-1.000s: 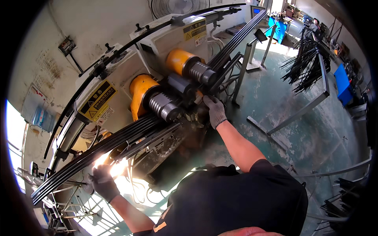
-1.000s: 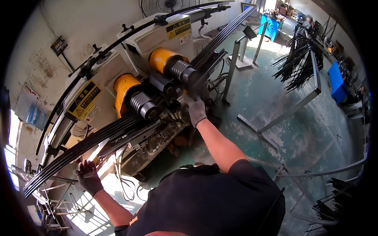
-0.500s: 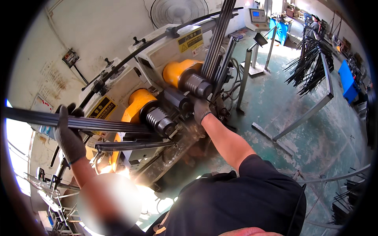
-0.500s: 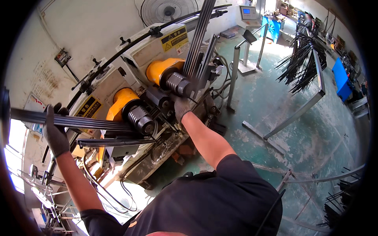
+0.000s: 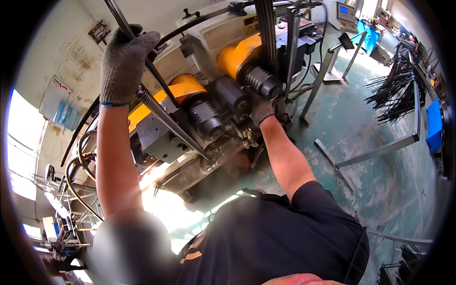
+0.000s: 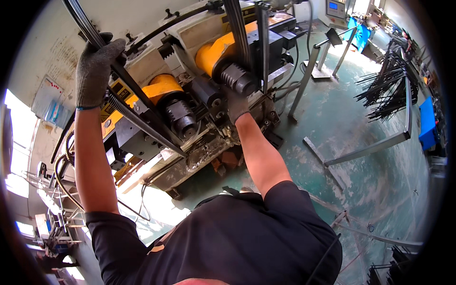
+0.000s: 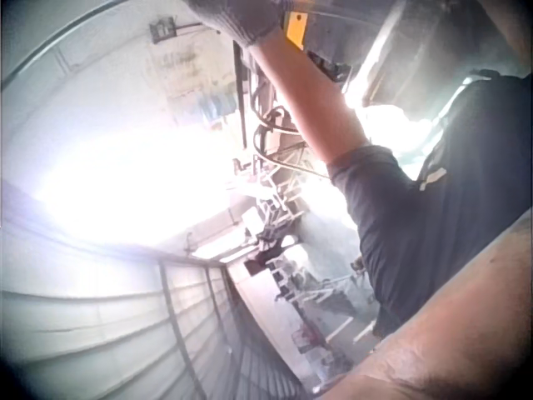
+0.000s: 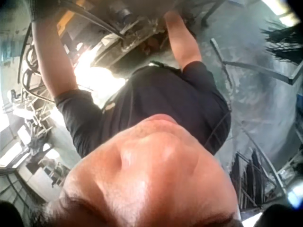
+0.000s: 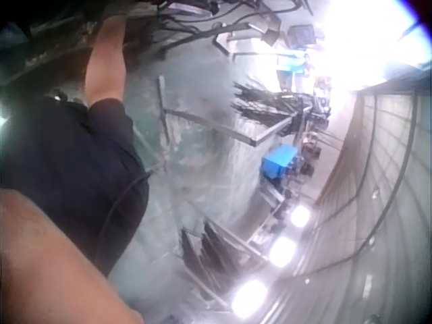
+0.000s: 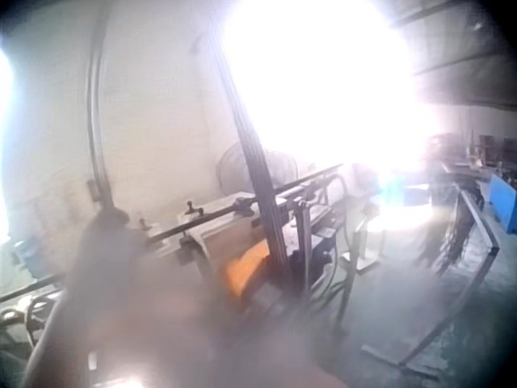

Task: The person repeatedly feeds bundles of long metal rods into a bending machine, operates the machine to bend them, and then removes the bent rods to place them on a nearby rack. The process is repeated continuously throughout the clip.

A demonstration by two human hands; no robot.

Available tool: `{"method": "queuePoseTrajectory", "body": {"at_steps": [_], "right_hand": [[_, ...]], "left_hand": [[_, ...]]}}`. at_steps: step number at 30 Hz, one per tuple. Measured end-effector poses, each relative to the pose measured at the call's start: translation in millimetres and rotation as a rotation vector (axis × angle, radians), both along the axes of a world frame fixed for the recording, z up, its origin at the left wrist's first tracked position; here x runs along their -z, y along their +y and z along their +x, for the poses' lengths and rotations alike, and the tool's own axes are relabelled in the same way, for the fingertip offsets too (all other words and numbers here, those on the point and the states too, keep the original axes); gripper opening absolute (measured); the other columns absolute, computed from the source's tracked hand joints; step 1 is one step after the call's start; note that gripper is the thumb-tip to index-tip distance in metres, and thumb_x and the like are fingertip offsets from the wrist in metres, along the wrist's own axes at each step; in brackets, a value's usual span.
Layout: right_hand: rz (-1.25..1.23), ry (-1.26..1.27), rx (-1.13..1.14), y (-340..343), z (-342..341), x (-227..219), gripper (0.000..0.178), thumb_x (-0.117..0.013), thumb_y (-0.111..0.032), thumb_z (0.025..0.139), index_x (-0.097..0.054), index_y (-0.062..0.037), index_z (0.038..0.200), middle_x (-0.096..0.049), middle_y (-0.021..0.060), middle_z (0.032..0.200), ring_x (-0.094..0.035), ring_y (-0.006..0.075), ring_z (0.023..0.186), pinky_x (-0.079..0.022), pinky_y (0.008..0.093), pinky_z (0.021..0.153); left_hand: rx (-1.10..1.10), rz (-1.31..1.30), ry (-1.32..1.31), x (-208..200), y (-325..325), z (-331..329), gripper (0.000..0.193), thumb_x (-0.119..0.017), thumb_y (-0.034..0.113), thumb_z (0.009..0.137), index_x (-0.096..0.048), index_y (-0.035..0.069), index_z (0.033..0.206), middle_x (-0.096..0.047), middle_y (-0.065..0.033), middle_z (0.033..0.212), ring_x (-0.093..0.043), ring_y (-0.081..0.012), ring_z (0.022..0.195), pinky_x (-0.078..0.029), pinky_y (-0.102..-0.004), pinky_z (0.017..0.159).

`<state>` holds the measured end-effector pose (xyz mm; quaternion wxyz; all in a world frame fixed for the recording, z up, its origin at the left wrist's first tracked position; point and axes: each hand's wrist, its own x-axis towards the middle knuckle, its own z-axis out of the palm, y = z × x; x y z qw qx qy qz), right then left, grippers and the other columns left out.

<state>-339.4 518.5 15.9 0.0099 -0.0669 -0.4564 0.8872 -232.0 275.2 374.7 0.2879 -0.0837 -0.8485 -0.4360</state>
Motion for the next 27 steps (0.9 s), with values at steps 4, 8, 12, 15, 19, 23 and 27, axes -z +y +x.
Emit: {"method": "queuePoseTrajectory", "body": {"at_steps": [4, 8, 12, 15, 19, 23, 27], "right_hand": [[0.026, 0.019, 0.0, 4, -11, 10, 0.041, -0.077, -0.018, 0.089, -0.067, -0.0025, 0.126, -0.069, 0.0086, 0.12, -0.064, 0.018, 0.106, -0.051, 0.0328, 0.091], [0.115, -0.013, -0.089, 10, -13, 15, 0.034, -0.076, -0.017, 0.09, -0.071, -0.0052, 0.121, -0.069, 0.0099, 0.117, -0.064, 0.0185, 0.102, -0.052, 0.0324, 0.087], [-0.091, -0.165, -0.125, -3, 14, -36, 0.031, -0.073, -0.017, 0.092, -0.072, -0.009, 0.122, -0.07, 0.0093, 0.109, -0.065, 0.0174, 0.087, -0.054, 0.0342, 0.072], [0.175, 0.206, 0.031, 21, -37, 47, 0.031, -0.073, -0.019, 0.093, -0.072, -0.0109, 0.123, -0.069, 0.0084, 0.102, -0.063, 0.0156, 0.076, -0.053, 0.0341, 0.061], [-0.022, -0.142, -0.202, -4, 8, -17, 0.035, -0.068, -0.012, 0.093, -0.07, -0.0124, 0.128, -0.069, 0.0106, 0.109, -0.066, 0.0185, 0.086, -0.057, 0.035, 0.068], [0.206, 0.018, -0.127, 3, 1, -7, 0.039, -0.064, -0.009, 0.094, -0.067, -0.0146, 0.133, -0.069, 0.0108, 0.112, -0.067, 0.0215, 0.088, -0.058, 0.0385, 0.071], [0.389, 0.384, -0.016, 15, -39, 64, 0.033, -0.066, -0.019, 0.096, -0.068, -0.0136, 0.129, -0.069, 0.0084, 0.104, -0.066, 0.0209, 0.076, -0.055, 0.0412, 0.061]], "left_hand": [[0.048, 0.031, 0.026, 3, -4, -5, 0.052, -0.08, 0.032, 0.085, -0.064, -0.006, 0.116, -0.07, -0.0094, 0.086, -0.068, -0.0169, 0.081, -0.053, -0.0292, 0.073], [0.018, -0.056, 0.048, 2, -1, -4, 0.052, -0.081, 0.034, 0.085, -0.065, -0.006, 0.114, -0.071, -0.0098, 0.087, -0.069, -0.0167, 0.081, -0.053, -0.0288, 0.073], [0.005, -0.053, 0.083, 7, -11, -1, 0.051, -0.081, 0.036, 0.085, -0.067, -0.005, 0.112, -0.071, -0.0094, 0.085, -0.069, -0.0161, 0.079, -0.054, -0.029, 0.072], [0.04, -0.041, 0.089, -2, 12, -5, 0.051, -0.081, 0.037, 0.085, -0.067, -0.005, 0.111, -0.071, -0.009, 0.084, -0.069, -0.0158, 0.079, -0.054, -0.0291, 0.071], [0.067, -0.158, 0.171, 15, -24, -5, 0.051, -0.082, 0.037, 0.085, -0.067, -0.006, 0.11, -0.072, -0.0093, 0.084, -0.069, -0.0153, 0.08, -0.054, -0.0291, 0.071], [0.049, -0.196, 0.142, 11, -15, -6, 0.039, -0.075, 0.029, 0.091, -0.069, -0.004, 0.111, -0.072, -0.0107, 0.092, -0.071, -0.0165, 0.084, -0.056, -0.0293, 0.076], [-0.024, -0.407, 0.077, -6, 4, 0, 0.027, -0.065, 0.022, 0.101, -0.074, 0.002, 0.116, -0.074, -0.0125, 0.107, -0.075, -0.0197, 0.091, -0.06, -0.0297, 0.083]]}}
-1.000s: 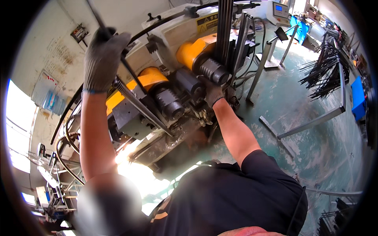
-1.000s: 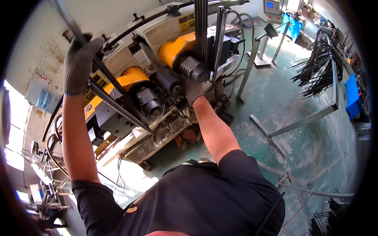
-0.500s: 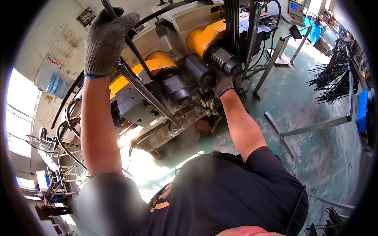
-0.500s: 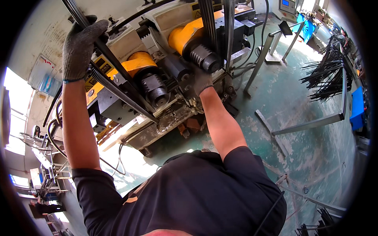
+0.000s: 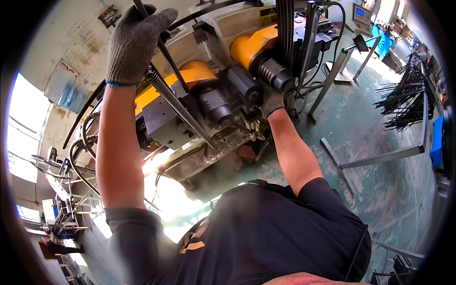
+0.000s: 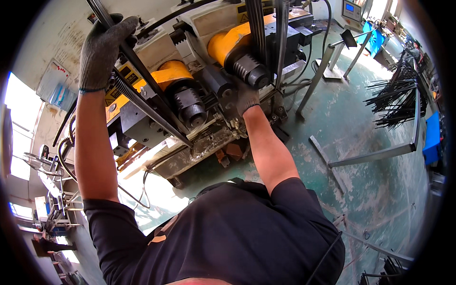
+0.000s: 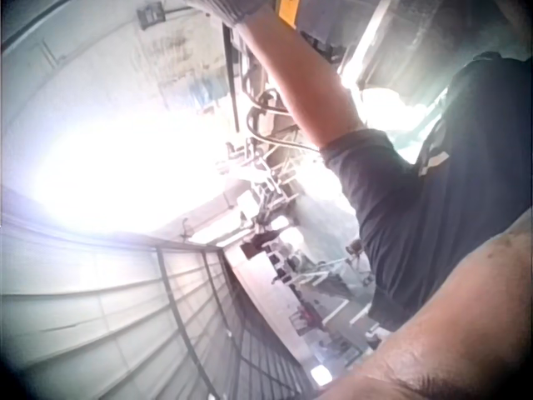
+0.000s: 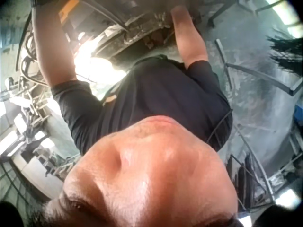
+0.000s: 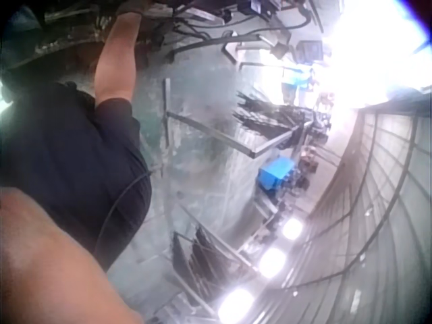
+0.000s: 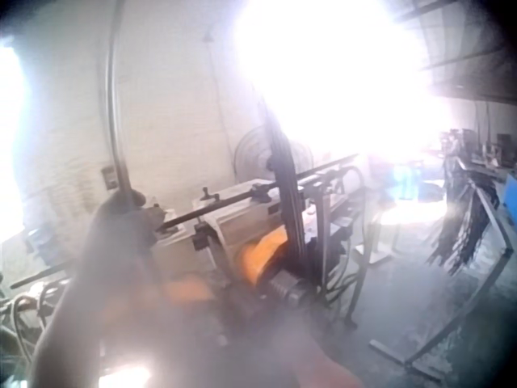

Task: The person repeatedly feeds bundles of long metal rods into a bending machine, operates the machine to bend them, and then removes the bent rods to place them on a nearby rack. The process is repeated continuously throughout the clip.

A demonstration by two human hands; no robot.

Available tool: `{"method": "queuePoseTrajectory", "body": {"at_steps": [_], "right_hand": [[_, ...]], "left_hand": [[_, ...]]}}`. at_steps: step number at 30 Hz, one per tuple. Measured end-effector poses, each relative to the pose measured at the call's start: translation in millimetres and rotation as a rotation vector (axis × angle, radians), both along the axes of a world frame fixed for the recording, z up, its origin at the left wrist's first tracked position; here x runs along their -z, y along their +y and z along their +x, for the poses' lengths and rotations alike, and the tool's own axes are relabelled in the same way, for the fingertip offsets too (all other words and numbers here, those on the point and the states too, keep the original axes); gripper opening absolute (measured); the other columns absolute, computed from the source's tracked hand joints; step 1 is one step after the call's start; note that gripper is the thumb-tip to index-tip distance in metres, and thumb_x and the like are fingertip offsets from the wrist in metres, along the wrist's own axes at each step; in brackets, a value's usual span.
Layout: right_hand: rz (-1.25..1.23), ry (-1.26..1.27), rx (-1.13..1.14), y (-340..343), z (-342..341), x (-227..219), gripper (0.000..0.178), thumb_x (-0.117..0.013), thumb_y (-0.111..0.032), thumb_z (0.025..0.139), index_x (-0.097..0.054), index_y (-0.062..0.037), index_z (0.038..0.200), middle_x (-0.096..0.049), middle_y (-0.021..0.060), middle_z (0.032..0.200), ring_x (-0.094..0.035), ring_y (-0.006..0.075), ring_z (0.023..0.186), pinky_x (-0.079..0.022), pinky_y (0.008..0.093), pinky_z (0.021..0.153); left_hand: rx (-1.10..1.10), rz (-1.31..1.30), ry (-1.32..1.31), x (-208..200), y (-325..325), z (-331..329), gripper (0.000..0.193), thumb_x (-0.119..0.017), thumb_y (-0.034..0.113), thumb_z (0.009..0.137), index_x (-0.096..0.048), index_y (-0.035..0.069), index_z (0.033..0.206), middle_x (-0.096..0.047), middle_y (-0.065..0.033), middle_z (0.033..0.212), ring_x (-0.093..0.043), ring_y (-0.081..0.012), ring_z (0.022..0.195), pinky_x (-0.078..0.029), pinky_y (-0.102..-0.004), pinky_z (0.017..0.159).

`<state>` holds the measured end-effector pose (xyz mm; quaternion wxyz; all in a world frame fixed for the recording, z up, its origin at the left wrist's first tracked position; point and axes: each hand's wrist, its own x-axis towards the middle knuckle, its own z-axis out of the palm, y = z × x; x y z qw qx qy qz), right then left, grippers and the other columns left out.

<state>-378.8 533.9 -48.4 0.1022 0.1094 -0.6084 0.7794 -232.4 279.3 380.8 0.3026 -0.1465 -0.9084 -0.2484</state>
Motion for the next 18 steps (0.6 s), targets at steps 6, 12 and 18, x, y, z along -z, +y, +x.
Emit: {"method": "queuePoseTrajectory", "body": {"at_steps": [6, 12, 18], "right_hand": [[-0.432, -0.597, -0.053, -17, 58, -107, 0.027, -0.074, -0.026, 0.092, -0.07, -0.0143, 0.115, -0.066, 0.0061, 0.096, -0.065, 0.0199, 0.072, -0.049, 0.0435, 0.051], [-0.477, -0.659, 0.016, -14, 60, -119, 0.029, -0.082, -0.017, 0.085, -0.07, -0.011, 0.111, -0.067, 0.0052, 0.09, -0.065, 0.0192, 0.069, -0.053, 0.0367, 0.053], [-0.525, -0.554, 0.096, -2, 49, -98, 0.024, -0.081, -0.013, 0.087, -0.07, -0.0104, 0.108, -0.069, 0.004, 0.092, -0.066, 0.0191, 0.069, -0.057, 0.0335, 0.058]], "left_hand": [[0.17, 0.145, 0.125, -10, -12, 2, 0.03, -0.069, 0.032, 0.098, -0.074, 0.004, 0.106, -0.074, -0.0116, 0.098, -0.073, -0.0199, 0.081, -0.059, -0.0304, 0.075], [-0.146, 0.47, 0.151, -41, 75, 40, 0.023, -0.068, 0.017, 0.093, -0.065, -0.002, 0.106, -0.062, -0.0074, 0.084, -0.062, -0.0192, 0.073, -0.051, -0.0337, 0.07], [0.027, 0.593, 0.073, -22, 63, 21, 0.025, -0.071, 0.015, 0.091, -0.063, -0.002, 0.108, -0.063, -0.0091, 0.087, -0.063, -0.0197, 0.074, -0.052, -0.0339, 0.071]]}}
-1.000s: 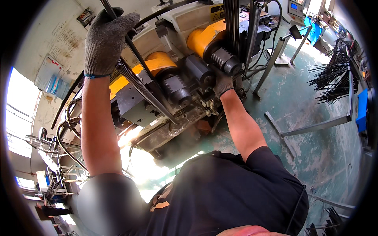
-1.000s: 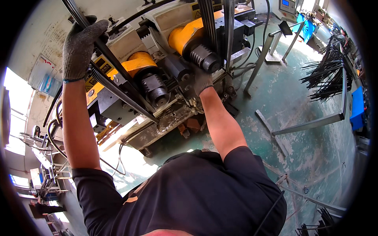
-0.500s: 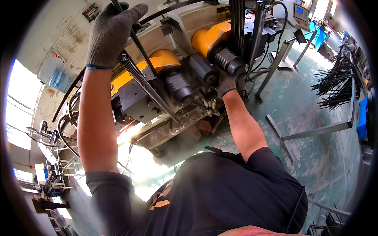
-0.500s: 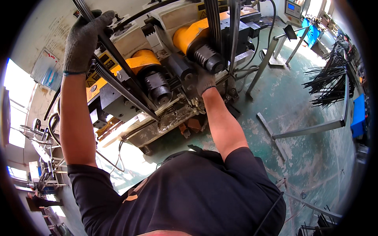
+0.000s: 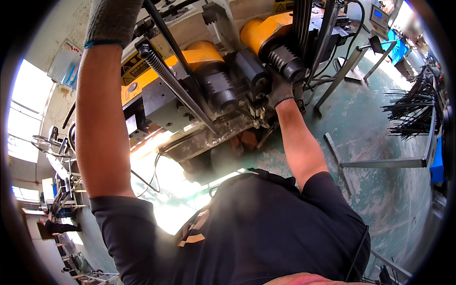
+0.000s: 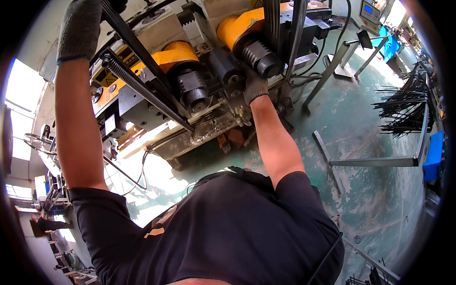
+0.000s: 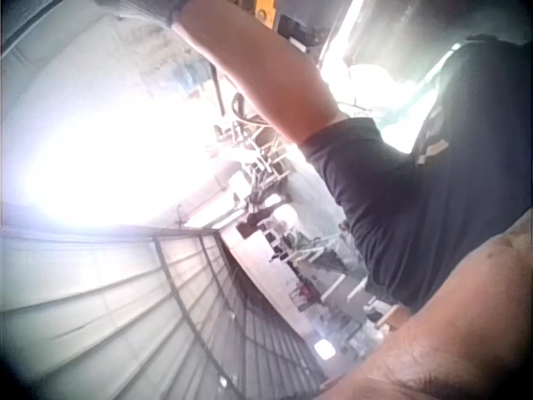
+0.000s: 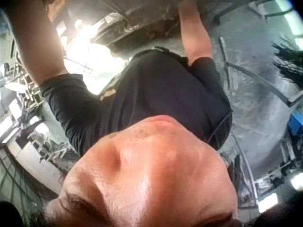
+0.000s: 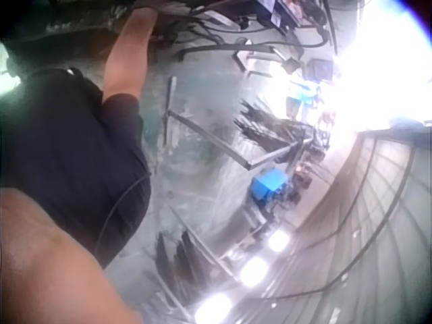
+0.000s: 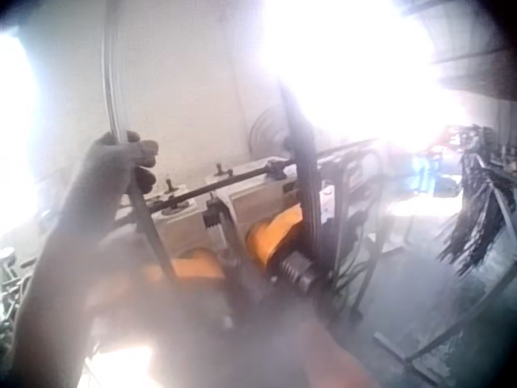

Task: The person repeatedly feeds bundles of long metal rods into a bending machine, operates the machine to bend them, and then removes the bent rods to place them on a nearby rack. The process is repeated continuously throughout the clip.

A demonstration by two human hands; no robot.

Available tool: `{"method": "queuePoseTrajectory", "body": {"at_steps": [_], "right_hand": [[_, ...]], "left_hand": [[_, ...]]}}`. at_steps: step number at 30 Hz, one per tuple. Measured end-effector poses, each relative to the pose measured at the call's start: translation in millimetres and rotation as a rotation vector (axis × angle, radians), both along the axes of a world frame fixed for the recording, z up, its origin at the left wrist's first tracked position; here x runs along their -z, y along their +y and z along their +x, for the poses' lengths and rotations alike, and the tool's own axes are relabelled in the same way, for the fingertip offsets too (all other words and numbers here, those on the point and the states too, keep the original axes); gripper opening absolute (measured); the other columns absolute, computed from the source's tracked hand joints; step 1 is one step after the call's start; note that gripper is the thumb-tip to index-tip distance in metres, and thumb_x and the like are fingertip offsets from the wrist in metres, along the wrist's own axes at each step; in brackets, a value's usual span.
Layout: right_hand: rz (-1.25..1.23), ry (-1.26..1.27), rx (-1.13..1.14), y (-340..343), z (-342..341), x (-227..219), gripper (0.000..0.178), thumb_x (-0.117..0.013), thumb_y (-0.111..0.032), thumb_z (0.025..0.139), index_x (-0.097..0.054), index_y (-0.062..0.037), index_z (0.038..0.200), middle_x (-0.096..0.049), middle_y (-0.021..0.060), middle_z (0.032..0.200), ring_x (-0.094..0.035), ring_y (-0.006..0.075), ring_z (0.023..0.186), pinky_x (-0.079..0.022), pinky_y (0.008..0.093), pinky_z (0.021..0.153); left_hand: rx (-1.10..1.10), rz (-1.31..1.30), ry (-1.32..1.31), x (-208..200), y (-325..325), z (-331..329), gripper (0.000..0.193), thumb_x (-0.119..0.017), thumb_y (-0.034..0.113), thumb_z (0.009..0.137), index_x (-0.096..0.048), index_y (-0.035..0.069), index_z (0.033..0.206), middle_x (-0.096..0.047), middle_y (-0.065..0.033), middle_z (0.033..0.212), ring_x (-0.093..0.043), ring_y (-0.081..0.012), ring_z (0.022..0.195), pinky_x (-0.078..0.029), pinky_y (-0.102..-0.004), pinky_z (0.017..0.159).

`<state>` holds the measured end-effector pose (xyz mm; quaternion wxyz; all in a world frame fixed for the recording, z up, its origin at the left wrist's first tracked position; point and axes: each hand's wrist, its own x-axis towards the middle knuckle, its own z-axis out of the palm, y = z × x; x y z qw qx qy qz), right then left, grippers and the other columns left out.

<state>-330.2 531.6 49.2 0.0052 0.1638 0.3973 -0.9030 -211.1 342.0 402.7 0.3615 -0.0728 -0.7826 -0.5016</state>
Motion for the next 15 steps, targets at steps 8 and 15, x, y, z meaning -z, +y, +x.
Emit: {"method": "queuePoseTrajectory", "body": {"at_steps": [8, 15], "right_hand": [[-0.131, 0.024, -0.072, 0, -32, 68, 0.02, -0.071, -0.015, 0.096, -0.069, -0.0085, 0.114, -0.07, 0.0061, 0.101, -0.068, 0.0191, 0.08, -0.059, 0.034, 0.071], [-0.045, -0.053, -0.153, -6, -10, 54, 0.027, -0.062, -0.019, 0.1, -0.069, -0.0049, 0.123, -0.07, 0.0072, 0.115, -0.068, 0.017, 0.101, -0.056, 0.031, 0.088]], "left_hand": [[-0.074, -0.082, -0.022, 2, -8, 12, 0.027, -0.072, 0.017, 0.091, -0.063, -0.002, 0.108, -0.064, -0.0091, 0.087, -0.064, -0.02, 0.076, -0.052, -0.0344, 0.073], [-0.166, -0.115, -0.042, 4, -8, 22, 0.029, -0.072, 0.019, 0.091, -0.063, -0.001, 0.109, -0.064, -0.0092, 0.088, -0.064, -0.0202, 0.077, -0.052, -0.0349, 0.075]]}}
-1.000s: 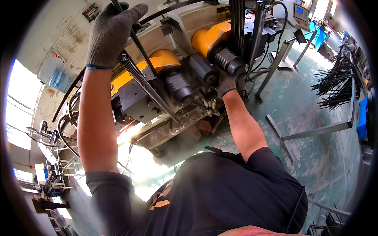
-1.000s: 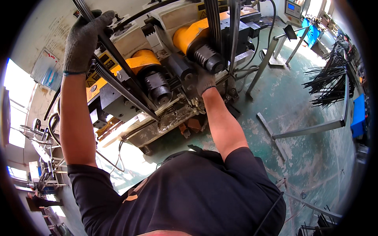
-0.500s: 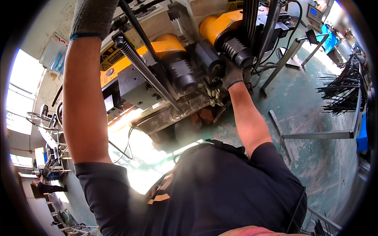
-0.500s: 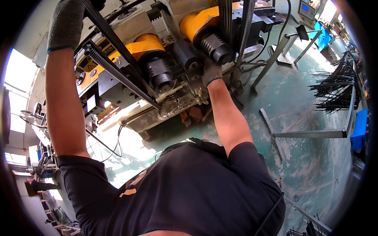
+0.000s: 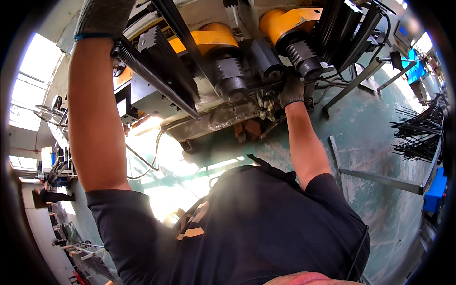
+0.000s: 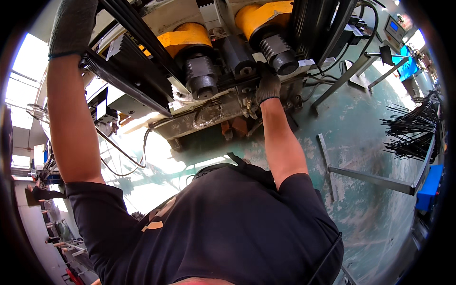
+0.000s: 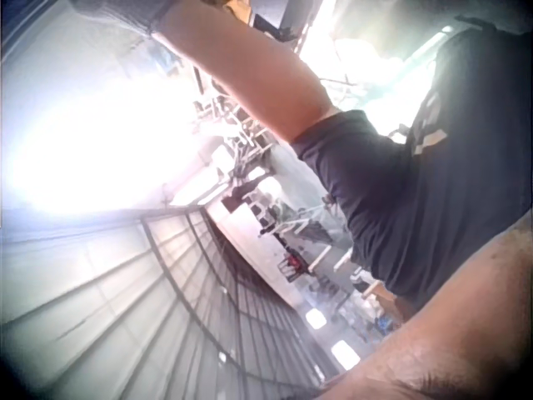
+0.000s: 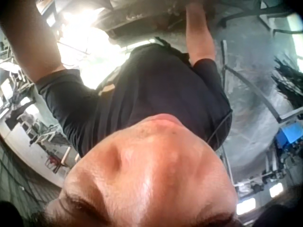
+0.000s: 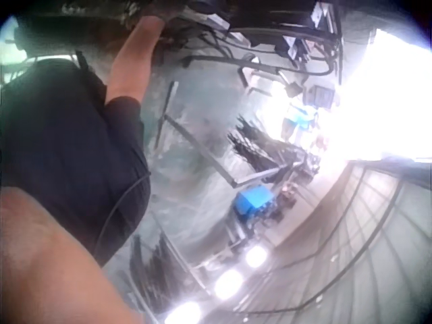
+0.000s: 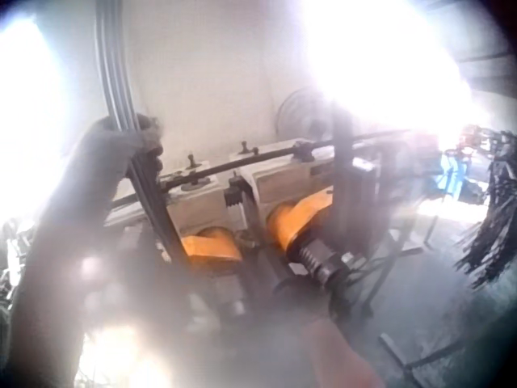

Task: The person repeatedly feeds bundles of long metal rods into a bending machine, operates the machine to bend them, and then removes the bent rods to place them on a nearby rack. The process is repeated continuously throughout the clip.

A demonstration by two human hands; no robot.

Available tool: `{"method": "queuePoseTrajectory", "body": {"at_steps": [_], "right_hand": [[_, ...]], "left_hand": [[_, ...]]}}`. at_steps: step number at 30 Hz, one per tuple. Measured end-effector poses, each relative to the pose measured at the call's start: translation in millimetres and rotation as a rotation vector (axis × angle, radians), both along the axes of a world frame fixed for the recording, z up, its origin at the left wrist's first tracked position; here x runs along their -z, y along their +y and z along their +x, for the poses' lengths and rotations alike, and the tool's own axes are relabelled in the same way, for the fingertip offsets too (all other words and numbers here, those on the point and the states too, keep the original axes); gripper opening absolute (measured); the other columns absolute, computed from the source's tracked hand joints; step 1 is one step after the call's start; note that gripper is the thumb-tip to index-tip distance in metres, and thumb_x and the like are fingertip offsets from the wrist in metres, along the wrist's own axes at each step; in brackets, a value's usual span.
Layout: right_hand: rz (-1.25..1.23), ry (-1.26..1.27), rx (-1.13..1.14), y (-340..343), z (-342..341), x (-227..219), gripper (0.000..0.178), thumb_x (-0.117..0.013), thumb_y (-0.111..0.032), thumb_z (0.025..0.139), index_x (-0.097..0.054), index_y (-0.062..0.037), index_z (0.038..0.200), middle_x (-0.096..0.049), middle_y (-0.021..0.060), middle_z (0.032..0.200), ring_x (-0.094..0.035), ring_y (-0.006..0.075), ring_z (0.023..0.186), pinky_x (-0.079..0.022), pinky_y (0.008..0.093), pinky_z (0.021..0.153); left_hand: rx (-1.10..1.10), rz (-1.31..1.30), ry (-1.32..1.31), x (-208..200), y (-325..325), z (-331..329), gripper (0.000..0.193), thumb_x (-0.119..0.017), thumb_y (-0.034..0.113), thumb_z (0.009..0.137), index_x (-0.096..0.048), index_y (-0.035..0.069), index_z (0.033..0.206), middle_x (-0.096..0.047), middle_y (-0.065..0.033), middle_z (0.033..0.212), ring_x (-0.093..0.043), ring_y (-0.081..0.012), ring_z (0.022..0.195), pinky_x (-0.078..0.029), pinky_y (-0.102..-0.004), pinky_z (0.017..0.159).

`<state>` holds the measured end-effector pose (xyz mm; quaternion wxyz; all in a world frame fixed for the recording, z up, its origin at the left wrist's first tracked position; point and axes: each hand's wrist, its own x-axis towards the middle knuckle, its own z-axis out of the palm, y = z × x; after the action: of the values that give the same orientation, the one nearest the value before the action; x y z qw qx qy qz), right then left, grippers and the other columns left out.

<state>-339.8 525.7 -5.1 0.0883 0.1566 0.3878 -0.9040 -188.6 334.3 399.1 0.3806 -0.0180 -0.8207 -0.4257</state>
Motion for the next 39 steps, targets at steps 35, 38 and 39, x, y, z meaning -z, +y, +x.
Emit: {"method": "queuePoseTrajectory", "body": {"at_steps": [35, 38, 39], "right_hand": [[0.666, 0.456, -0.2, 13, -16, 35, 0.036, -0.053, -0.02, 0.1, -0.062, -0.004, 0.132, -0.067, 0.0132, 0.129, -0.065, 0.0271, 0.118, -0.055, 0.037, 0.096], [1.962, 1.137, -0.052, 34, -11, 43, 0.046, -0.061, -0.021, 0.096, -0.059, -0.0066, 0.139, -0.062, 0.0145, 0.139, -0.06, 0.0327, 0.127, -0.051, 0.0383, 0.105], [2.007, 1.191, 0.011, 36, -3, 40, 0.046, -0.061, -0.021, 0.096, -0.059, -0.0063, 0.139, -0.063, 0.0143, 0.138, -0.061, 0.0323, 0.126, -0.051, 0.0384, 0.104]], "left_hand": [[-0.269, -0.197, -0.141, 13, -10, 42, 0.04, -0.073, 0.031, 0.089, -0.064, 0.0, 0.113, -0.07, -0.0148, 0.095, -0.07, -0.024, 0.09, -0.052, -0.0422, 0.084], [-0.321, -0.263, -0.154, 15, -12, 74, 0.041, -0.073, 0.032, 0.089, -0.064, 0.0, 0.113, -0.071, -0.0152, 0.096, -0.07, -0.0243, 0.091, -0.052, -0.0428, 0.084], [-0.343, -0.296, -0.15, 16, -14, 95, 0.042, -0.073, 0.032, 0.089, -0.064, 0.0, 0.113, -0.071, -0.0154, 0.096, -0.07, -0.0244, 0.091, -0.052, -0.043, 0.084]]}}
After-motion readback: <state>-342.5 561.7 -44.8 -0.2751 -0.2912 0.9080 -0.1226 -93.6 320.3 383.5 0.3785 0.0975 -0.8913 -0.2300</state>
